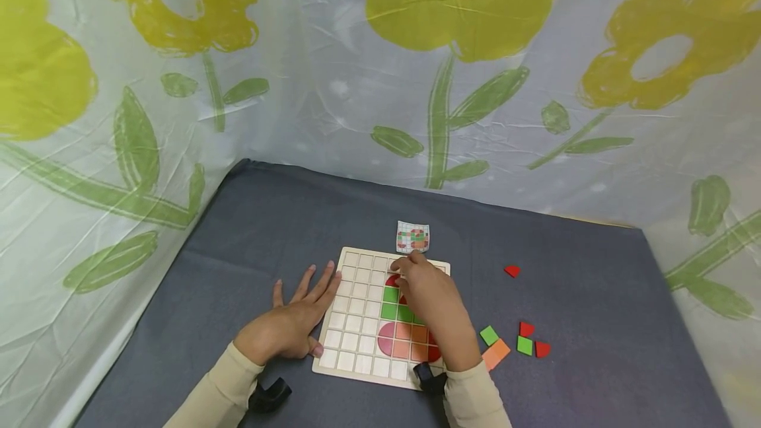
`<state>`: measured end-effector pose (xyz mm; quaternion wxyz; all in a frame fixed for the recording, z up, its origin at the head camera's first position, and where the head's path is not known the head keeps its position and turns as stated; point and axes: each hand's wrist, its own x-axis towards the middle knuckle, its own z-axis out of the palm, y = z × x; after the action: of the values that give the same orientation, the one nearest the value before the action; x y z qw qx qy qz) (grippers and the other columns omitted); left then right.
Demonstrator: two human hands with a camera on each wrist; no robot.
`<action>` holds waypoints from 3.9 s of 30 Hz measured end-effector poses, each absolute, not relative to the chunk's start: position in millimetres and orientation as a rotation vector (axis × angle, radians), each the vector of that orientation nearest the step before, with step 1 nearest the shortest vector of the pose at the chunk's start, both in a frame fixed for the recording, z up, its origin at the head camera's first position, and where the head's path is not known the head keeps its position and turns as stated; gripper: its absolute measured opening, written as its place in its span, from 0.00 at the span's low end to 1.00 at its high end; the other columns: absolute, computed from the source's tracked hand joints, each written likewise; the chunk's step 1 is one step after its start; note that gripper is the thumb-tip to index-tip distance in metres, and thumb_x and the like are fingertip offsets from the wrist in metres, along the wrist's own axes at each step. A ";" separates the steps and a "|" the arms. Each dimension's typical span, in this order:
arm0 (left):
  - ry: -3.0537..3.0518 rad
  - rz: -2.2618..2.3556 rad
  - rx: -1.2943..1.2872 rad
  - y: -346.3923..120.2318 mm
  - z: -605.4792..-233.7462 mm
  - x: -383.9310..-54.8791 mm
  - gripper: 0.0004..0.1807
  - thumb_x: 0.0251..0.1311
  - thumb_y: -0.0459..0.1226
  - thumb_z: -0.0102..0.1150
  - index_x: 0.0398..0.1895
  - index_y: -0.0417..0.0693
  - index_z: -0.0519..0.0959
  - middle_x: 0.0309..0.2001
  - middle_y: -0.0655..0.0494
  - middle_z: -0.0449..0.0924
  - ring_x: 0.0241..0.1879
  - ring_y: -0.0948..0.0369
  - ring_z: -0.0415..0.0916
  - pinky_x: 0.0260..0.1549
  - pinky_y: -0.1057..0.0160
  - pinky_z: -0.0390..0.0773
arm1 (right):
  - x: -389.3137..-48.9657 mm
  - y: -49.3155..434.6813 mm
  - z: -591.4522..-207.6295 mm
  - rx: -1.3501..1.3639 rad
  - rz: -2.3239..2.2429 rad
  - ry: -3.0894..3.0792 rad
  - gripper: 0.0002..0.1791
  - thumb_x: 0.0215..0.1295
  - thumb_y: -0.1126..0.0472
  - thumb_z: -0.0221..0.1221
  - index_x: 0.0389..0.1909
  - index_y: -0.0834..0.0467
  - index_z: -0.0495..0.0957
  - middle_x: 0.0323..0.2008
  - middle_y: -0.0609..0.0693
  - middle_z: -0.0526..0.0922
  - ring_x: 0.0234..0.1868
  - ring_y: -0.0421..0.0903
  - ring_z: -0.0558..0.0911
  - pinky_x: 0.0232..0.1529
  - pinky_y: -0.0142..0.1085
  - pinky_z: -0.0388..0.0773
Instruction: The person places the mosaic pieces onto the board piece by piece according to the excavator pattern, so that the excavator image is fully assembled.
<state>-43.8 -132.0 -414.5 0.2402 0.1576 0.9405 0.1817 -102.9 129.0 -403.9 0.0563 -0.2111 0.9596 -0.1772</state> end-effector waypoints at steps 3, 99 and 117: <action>2.575 0.487 0.438 -131.9 -414.7 -44.5 0.73 0.47 0.39 0.85 0.88 0.50 0.41 0.88 0.51 0.29 0.85 0.44 0.25 0.69 0.18 0.32 | -98.0 137.6 -400.5 -0.586 -0.582 2.888 0.12 0.72 0.61 0.68 0.54 0.53 0.86 0.51 0.48 0.81 0.37 0.42 0.82 0.39 0.40 0.82; 2.555 0.508 0.452 -133.1 -415.3 -46.0 0.72 0.49 0.39 0.84 0.88 0.49 0.39 0.87 0.51 0.26 0.85 0.45 0.22 0.68 0.18 0.30 | 18.4 306.7 -416.6 -0.304 -0.441 3.114 0.21 0.45 0.66 0.82 0.41 0.53 0.86 0.30 0.41 0.72 0.33 0.41 0.71 0.32 0.42 0.77; 2.545 0.518 0.457 -133.2 -415.9 -45.0 0.72 0.49 0.39 0.84 0.88 0.50 0.39 0.87 0.51 0.26 0.85 0.45 0.22 0.68 0.18 0.29 | 19.0 310.5 -410.0 -0.105 -0.412 3.009 0.14 0.57 0.60 0.79 0.43 0.50 0.87 0.32 0.44 0.74 0.36 0.44 0.72 0.30 0.38 0.73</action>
<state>-45.0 -133.2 -415.9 0.2499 0.1677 0.9345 0.1902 19.0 310.5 -410.0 0.0511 -0.0346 0.9889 -0.1353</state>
